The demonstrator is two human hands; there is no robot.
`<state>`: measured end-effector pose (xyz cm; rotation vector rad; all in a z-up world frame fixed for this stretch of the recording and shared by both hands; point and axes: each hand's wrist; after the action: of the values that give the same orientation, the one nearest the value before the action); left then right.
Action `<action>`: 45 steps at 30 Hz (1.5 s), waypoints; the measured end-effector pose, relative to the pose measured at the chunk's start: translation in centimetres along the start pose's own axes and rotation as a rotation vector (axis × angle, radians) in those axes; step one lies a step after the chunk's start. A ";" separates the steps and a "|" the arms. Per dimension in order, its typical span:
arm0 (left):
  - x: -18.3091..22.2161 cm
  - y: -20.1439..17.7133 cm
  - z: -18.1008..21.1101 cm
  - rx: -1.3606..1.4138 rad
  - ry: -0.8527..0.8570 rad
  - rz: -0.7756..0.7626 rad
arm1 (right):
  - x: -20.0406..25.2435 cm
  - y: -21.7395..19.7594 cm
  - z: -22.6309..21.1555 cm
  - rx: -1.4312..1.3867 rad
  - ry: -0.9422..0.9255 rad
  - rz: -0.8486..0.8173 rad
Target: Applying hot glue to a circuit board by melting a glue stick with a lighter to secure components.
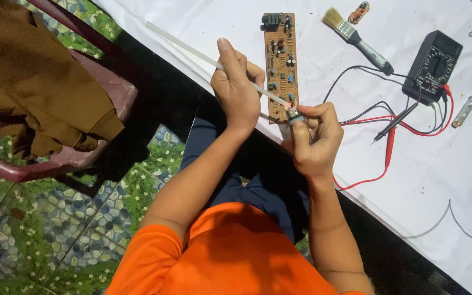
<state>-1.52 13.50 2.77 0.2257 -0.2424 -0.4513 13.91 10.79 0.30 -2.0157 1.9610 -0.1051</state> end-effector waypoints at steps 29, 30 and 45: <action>-0.2 0.1 -0.5 0.000 0.031 -0.009 | -0.2 0.4 0.5 0.012 -0.040 0.015; -0.2 0.0 -0.4 -0.020 0.031 0.000 | -0.2 0.4 0.5 0.018 -0.036 0.018; -0.3 0.1 -0.3 0.014 0.011 -0.014 | -0.1 0.6 0.3 0.034 -0.042 0.025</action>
<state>-1.61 13.78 2.44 0.2434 -0.2332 -0.4618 13.44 10.96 -0.11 -1.9560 1.9450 -0.0885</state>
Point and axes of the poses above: each hand's wrist, its own x-axis away from the middle knuckle, its own y-axis out of the palm, z = x × y, and after that the axes turned 11 degrees about z, right-handed
